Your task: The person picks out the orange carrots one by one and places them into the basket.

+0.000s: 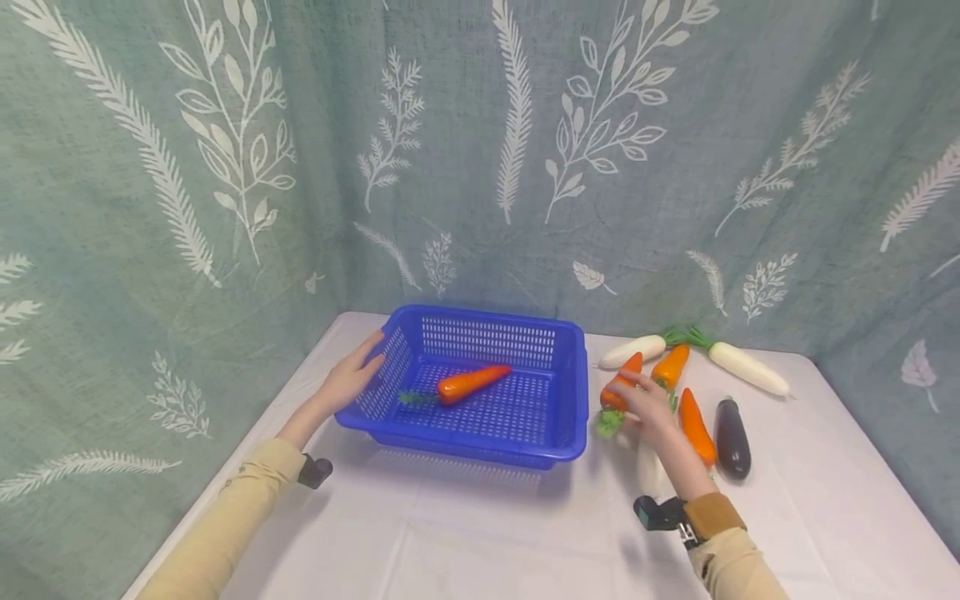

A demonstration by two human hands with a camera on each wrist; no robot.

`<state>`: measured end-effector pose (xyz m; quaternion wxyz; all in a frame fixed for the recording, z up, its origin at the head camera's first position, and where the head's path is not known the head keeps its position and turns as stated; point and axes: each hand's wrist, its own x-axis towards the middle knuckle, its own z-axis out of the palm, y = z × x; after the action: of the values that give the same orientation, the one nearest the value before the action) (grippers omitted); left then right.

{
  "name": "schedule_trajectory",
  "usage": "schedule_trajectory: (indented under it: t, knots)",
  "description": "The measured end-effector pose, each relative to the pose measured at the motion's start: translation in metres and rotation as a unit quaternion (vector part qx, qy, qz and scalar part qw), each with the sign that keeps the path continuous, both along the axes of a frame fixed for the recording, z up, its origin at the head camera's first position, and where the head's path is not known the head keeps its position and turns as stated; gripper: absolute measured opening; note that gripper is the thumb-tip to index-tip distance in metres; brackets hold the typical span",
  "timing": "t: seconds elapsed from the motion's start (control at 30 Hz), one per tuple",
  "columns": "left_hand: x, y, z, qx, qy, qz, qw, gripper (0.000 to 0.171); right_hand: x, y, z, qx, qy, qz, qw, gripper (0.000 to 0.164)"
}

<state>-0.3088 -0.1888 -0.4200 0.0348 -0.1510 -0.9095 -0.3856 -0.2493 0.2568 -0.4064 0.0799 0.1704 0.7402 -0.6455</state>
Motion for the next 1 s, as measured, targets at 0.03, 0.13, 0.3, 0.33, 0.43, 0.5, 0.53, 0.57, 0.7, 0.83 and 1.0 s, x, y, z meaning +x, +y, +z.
schedule_trajectory:
  t: [0.03, 0.13, 0.3, 0.33, 0.43, 0.5, 0.53, 0.57, 0.7, 0.83, 1.0]
  knots:
    - [0.000, 0.000, 0.000, 0.000, 0.001, -0.001, 1.0000, 0.052, 0.000, 0.001, 0.001, -0.003, 0.002, -0.002, 1.000, 0.064]
    - [0.000, 0.000, 0.000, 0.002, -0.001, -0.001, 1.0000, 0.052, 0.001, 0.004, 0.005, -0.003, 0.008, -0.001, 1.000, 0.064]
    - [-0.001, 0.000, -0.001, 0.001, -0.004, 0.001, 1.0000, 0.053, 0.003, 0.008, 0.012, 0.010, 0.013, 0.007, 1.000, 0.066]
    - [-0.001, 0.000, -0.001, 0.002, -0.006, 0.001, 1.0000, 0.053, 0.004, 0.009, 0.014, 0.010, 0.014, 0.006, 1.000, 0.066]
    - [-0.001, 0.000, -0.001, 0.002, -0.004, 0.001, 1.0000, 0.053, 0.006, 0.010, 0.019, 0.000, 0.017, 0.001, 1.000, 0.064]
    - [-0.001, 0.000, -0.001, 0.003, -0.004, 0.001, 1.0000, 0.053, 0.007, 0.010, 0.023, -0.008, 0.021, -0.003, 1.000, 0.063]
    - [-0.001, 0.000, -0.001, 0.004, -0.005, 0.002, 1.0000, 0.053, 0.007, 0.010, 0.024, -0.009, 0.023, -0.004, 1.000, 0.063]
    - [-0.002, -0.001, -0.002, 0.004, -0.005, 0.002, 1.0000, 0.052, 0.008, 0.010, 0.025, -0.008, 0.023, -0.005, 1.000, 0.063]
    - [-0.002, -0.001, -0.001, 0.004, -0.004, 0.002, 1.0000, 0.052, 0.009, 0.011, 0.028, -0.019, 0.030, -0.005, 0.999, 0.060]
    - [-0.001, 0.000, -0.001, 0.002, -0.004, 0.001, 1.0000, 0.052, 0.009, 0.011, 0.027, -0.031, 0.035, -0.002, 0.999, 0.054]
    - [-0.002, 0.000, 0.000, 0.002, -0.002, 0.001, 1.0000, 0.052, 0.008, 0.008, 0.025, -0.037, 0.035, 0.004, 0.999, 0.055]
